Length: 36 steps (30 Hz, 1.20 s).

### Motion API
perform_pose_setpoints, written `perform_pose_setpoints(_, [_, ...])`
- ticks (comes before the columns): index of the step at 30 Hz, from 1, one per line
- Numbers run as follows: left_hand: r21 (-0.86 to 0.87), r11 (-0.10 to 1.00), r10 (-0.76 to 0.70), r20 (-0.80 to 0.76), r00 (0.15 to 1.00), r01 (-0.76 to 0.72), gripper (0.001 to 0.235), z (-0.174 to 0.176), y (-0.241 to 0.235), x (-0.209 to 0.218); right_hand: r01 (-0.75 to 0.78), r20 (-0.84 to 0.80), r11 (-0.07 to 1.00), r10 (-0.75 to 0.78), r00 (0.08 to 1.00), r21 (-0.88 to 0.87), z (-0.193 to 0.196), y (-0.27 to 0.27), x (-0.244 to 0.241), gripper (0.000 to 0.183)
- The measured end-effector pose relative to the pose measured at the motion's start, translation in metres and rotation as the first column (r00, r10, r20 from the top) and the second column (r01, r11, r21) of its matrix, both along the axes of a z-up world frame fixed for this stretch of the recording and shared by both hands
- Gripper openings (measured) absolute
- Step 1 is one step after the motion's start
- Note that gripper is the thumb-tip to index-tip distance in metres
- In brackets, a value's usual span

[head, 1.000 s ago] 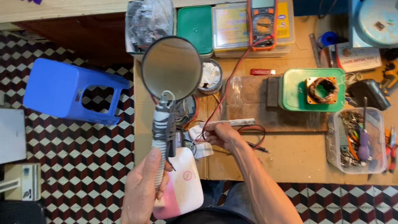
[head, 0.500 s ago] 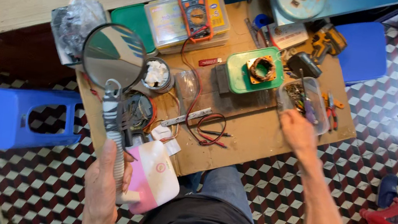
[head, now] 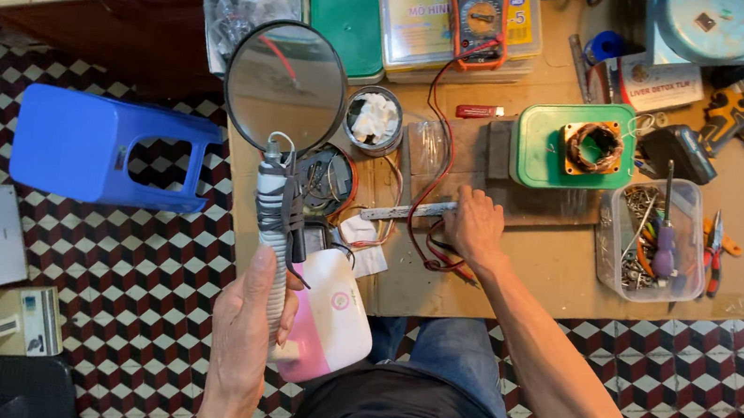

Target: The person cleans a circular electronic component with a handheld air blower and a cloth, then uses a magnifying lamp to closely inspect the component's internal wiring and structure. They rotate the component to view different angles and adjust the magnifier for better visibility.

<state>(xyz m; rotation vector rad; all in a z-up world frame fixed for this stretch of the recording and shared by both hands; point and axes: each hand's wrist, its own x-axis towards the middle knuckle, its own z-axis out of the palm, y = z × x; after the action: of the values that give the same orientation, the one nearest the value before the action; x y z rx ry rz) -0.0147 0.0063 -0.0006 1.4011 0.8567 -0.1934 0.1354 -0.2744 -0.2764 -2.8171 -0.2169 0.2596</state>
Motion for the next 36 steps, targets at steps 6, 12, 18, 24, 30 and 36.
perform_pose_setpoints(6, [-0.039, 0.999, -0.015, 0.011, 1.0, 0.015, 0.066, -0.01, 0.004, -0.003, 0.279, -0.158, 0.89, -0.236, 0.959, 0.359, 0.034, 0.007, 0.009, 0.026])
perform_pose_setpoints(12, [-0.163, 0.985, -0.067, -0.026, 0.997, 0.062, 0.063, -0.029, -0.005, 0.021, 0.08, 0.249, 0.876, -0.221, 0.943, 0.476, 0.23, 0.008, 0.005, 0.026])
perform_pose_setpoints(18, [-0.258, 0.955, -0.108, 0.157, 0.982, 0.146, 0.056, -0.044, -0.042, 0.066, -0.259, 0.769, 0.862, -0.207, 0.605, 0.436, 0.368, 0.003, 0.153, 0.012])
perform_pose_setpoints(24, [-0.266, 0.952, -0.126, 0.108, 0.986, 0.151, 0.06, -0.037, -0.07, 0.109, -0.373, 0.857, 0.927, 0.165, 0.489, 0.034, 0.361, 0.018, 0.303, 0.015])
perform_pose_setpoints(30, [-0.302, 0.945, -0.115, 0.055, 0.992, 0.127, 0.059, -0.035, -0.079, 0.142, -0.376, 0.757, 0.923, 0.303, 0.579, -0.082, 0.331, 0.02, 0.367, 0.019])
perform_pose_setpoints(36, [-0.275, 0.959, -0.029, 0.126, 0.992, 0.063, 0.06, -0.03, -0.084, 0.158, -0.405, 0.744, 0.908, 0.342, 0.574, -0.105, 0.321, 0.02, 0.395, 0.02])
